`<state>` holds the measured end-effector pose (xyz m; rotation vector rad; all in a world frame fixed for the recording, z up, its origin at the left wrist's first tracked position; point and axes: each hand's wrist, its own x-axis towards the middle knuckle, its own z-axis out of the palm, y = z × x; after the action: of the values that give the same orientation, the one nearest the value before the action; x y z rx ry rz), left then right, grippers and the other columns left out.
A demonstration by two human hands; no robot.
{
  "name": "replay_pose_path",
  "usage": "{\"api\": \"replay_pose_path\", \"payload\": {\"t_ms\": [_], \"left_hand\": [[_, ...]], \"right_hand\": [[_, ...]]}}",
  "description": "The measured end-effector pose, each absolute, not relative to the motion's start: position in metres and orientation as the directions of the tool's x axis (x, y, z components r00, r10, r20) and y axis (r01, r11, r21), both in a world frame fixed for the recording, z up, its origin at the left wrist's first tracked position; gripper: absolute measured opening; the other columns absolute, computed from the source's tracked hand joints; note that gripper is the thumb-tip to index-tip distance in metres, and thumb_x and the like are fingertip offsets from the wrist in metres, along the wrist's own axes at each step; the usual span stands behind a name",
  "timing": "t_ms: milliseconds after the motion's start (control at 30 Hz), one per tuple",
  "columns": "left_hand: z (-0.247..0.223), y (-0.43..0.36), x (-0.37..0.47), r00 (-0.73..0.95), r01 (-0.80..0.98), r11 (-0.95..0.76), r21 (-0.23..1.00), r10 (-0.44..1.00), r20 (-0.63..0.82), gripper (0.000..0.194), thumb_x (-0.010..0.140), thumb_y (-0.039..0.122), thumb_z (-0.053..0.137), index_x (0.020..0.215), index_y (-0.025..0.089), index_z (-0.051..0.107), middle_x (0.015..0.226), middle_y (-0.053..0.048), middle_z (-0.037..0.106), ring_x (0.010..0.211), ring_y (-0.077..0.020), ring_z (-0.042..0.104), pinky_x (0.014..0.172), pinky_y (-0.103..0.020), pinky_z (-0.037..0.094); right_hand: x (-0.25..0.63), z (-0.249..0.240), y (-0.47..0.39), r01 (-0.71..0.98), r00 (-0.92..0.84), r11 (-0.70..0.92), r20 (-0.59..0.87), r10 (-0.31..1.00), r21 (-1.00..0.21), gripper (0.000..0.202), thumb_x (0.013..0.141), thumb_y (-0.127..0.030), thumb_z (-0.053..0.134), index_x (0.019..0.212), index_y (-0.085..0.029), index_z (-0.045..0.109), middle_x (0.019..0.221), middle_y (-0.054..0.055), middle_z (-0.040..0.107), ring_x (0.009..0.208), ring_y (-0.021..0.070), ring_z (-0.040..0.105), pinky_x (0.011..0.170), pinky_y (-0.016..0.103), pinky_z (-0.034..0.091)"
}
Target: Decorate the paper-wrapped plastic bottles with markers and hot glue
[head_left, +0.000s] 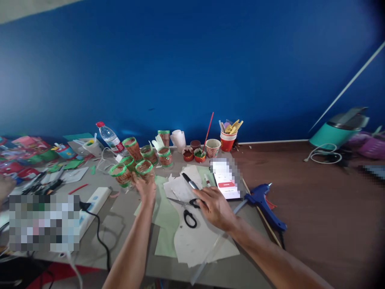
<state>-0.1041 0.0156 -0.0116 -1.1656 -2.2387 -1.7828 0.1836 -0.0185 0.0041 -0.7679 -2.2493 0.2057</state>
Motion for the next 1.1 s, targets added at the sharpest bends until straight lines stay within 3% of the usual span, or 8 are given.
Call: {"api": "replay_pose_path", "payload": {"t_ms": [67, 133, 267, 400, 667, 800, 967, 1100], "left_hand": [[-0.007, 0.011, -0.095, -0.737, 0.604, 0.082, 0.793, 0.437, 0.516, 0.075, 0.069, 0.026, 0.066, 0.137, 0.013, 0.036, 0.138, -0.019, 0.041, 0.138, -0.0337, 0.028, 0.114, -0.049, 0.025], [0.000, 0.005, -0.083, -0.670, 0.693, 0.037, 0.720, 0.403, 0.624, 0.067, 0.072, 0.028, 0.064, 0.134, 0.015, 0.041, 0.138, -0.018, 0.042, 0.134, -0.0310, 0.033, 0.112, -0.045, 0.029], [0.014, -0.006, -0.059, -0.391, 0.863, -0.093, 0.497, 0.502, 0.771, 0.034, 0.081, 0.029, 0.056, 0.114, 0.019, 0.058, 0.118, -0.012, 0.059, 0.117, -0.0281, 0.050, 0.106, -0.048, 0.033], [0.021, -0.014, -0.046, -0.155, 0.918, -0.220, 0.330, 0.567, 0.809, 0.024, 0.087, 0.026, 0.052, 0.108, 0.021, 0.062, 0.112, -0.010, 0.064, 0.112, -0.0253, 0.055, 0.105, -0.045, 0.033], [0.018, -0.017, -0.038, 0.088, 0.856, -0.378, 0.353, 0.779, 0.621, 0.024, 0.090, 0.023, 0.048, 0.108, 0.022, 0.065, 0.104, -0.007, 0.068, 0.100, -0.0219, 0.058, 0.093, -0.039, 0.044], [0.015, -0.016, -0.036, 0.149, 0.834, -0.413, 0.365, 0.806, 0.573, 0.025, 0.089, 0.023, 0.050, 0.106, 0.023, 0.067, 0.102, -0.007, 0.070, 0.101, -0.0228, 0.058, 0.094, -0.041, 0.044], [0.011, -0.015, -0.036, 0.217, 0.812, -0.441, 0.382, 0.836, 0.504, 0.026, 0.087, 0.019, 0.049, 0.102, 0.022, 0.069, 0.103, -0.006, 0.071, 0.102, -0.0224, 0.058, 0.099, -0.044, 0.042], [0.013, -0.016, -0.030, 0.285, 0.783, -0.471, 0.406, 0.852, 0.440, 0.026, 0.086, 0.017, 0.049, 0.099, 0.022, 0.071, 0.099, -0.006, 0.071, 0.099, -0.0223, 0.058, 0.098, -0.043, 0.041]], "right_hand": [[0.184, 0.005, -0.016, 0.510, -0.500, 0.773, 0.600, 0.624, -0.379, 0.034, 0.089, -0.011, 0.048, 0.121, -0.017, 0.056, 0.088, 0.007, 0.066, 0.080, 0.0210, 0.061, 0.076, 0.036, 0.045], [0.185, 0.005, -0.014, 0.550, -0.465, 0.733, 0.582, 0.667, -0.401, 0.037, 0.089, -0.013, 0.049, 0.125, -0.015, 0.053, 0.093, 0.009, 0.066, 0.086, 0.0227, 0.061, 0.078, 0.037, 0.046], [0.185, 0.005, -0.014, 0.642, -0.459, 0.660, 0.494, 0.738, -0.390, 0.044, 0.088, -0.019, 0.053, 0.131, -0.011, 0.049, 0.102, 0.014, 0.065, 0.095, 0.0268, 0.059, 0.083, 0.040, 0.045], [0.183, 0.004, -0.017, 0.748, -0.449, 0.586, 0.412, 0.792, -0.312, 0.052, 0.086, -0.025, 0.056, 0.135, -0.010, 0.046, 0.111, 0.016, 0.062, 0.101, 0.0304, 0.054, 0.089, 0.044, 0.042], [0.182, 0.005, -0.021, 0.795, -0.446, 0.553, 0.376, 0.812, -0.251, 0.054, 0.085, -0.030, 0.059, 0.135, -0.013, 0.048, 0.116, 0.015, 0.059, 0.111, 0.0305, 0.047, 0.109, 0.049, 0.024], [0.182, 0.011, -0.022, 0.786, -0.457, 0.572, 0.403, 0.793, -0.233, 0.039, 0.085, -0.028, 0.060, 0.124, -0.020, 0.059, 0.122, 0.013, 0.056, 0.120, 0.0305, 0.042, 0.109, 0.048, 0.021], [0.185, 0.014, -0.022, 0.758, -0.506, 0.612, 0.389, 0.770, -0.225, 0.015, 0.090, -0.022, 0.055, 0.093, -0.021, 0.069, 0.088, 0.007, 0.063, 0.097, 0.0244, 0.051, 0.092, 0.040, 0.030], [0.187, 0.012, -0.023, 0.770, -0.528, 0.607, 0.339, 0.779, -0.196, 0.017, 0.089, -0.022, 0.054, 0.077, -0.020, 0.066, 0.083, 0.007, 0.064, 0.092, 0.0247, 0.053, 0.088, 0.041, 0.029]]}}
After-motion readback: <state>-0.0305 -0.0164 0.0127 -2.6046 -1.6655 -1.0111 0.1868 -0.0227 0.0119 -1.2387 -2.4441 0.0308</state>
